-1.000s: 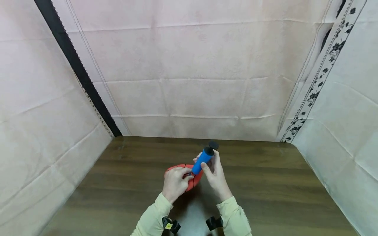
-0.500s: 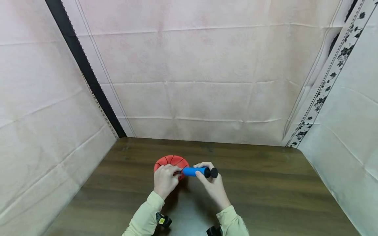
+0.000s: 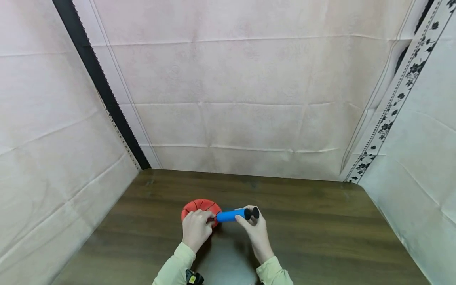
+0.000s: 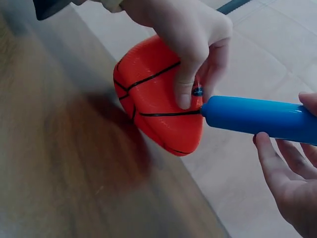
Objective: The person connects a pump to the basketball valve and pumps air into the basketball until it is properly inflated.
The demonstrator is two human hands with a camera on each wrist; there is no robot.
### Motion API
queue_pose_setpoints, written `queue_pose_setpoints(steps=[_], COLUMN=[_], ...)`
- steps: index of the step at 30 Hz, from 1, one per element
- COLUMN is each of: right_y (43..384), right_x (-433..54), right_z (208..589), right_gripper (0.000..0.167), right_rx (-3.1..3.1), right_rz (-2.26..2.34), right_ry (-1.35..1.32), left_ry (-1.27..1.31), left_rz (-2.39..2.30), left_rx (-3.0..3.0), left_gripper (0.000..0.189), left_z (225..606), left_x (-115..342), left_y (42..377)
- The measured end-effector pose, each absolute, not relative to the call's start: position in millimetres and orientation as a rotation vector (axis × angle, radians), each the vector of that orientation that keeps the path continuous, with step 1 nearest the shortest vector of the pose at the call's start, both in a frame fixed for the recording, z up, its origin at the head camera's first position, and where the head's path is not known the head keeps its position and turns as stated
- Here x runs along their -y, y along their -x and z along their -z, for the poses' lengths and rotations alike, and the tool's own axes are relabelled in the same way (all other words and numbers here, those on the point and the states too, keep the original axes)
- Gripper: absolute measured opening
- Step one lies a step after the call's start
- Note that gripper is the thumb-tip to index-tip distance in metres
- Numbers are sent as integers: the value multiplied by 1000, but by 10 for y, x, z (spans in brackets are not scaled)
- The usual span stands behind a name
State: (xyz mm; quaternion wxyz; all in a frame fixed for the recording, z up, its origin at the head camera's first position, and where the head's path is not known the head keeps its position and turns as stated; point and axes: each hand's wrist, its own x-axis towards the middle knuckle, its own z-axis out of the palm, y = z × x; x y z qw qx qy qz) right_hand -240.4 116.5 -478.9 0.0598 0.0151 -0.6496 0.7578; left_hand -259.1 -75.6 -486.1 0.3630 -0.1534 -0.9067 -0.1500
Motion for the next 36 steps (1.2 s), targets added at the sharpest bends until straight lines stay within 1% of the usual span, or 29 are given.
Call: queue_pose_setpoints(steps=[3,5,8,9,11,14,18,19,23,24,28,31,33,36], right_y=[2393,2386,2388,2387,2387,2386,2382,2377,2338,2334,2322,2328,2331,2323], right_x=[-1190,-1203,-1208,-1210,-1221,-1263,-1366,-1396,-1494,-1510,-1528,-1564,-1625,-1772], right_z=[4843,4869,4884,4885,4887,4882,4847,4839,4815,4814,4809,4789,4755,4667], right_gripper=[35,36,38,38,37,37,34,31,11,8,12,15,17,18], right_rx=[1974,1968,1949,1944,1958,2059,2169,2192,2278,2293,2283,2231,2187,2127], right_rz=[-2316,-2348,-2397,-2408,-2410,-2305,-1955,-1833,-1427,-1356,-1190,-1132,-1121,-1156], right_ry=[27,54,53,40,19,-82,-195,-200,-217,-228,-288,-279,-241,-115], left_ry=[421,464,564,603,684,818,917,918,876,860,813,794,781,752], left_rz=[403,439,533,563,625,693,732,737,804,814,773,709,699,718], left_rx=[2533,2654,2745,2749,2729,2661,2562,2543,2492,2481,2440,2424,2429,2456], left_gripper=[22,35,60,64,64,54,46,46,46,47,46,47,48,49], left_z=[4822,4786,4748,4747,4752,4773,4806,4818,4901,4921,4979,4992,4987,4973], left_x=[712,667,571,532,445,321,217,206,180,175,168,190,220,281], left_y=[2503,2460,2434,2433,2439,2456,2439,2423,2367,2361,2383,2425,2454,2499])
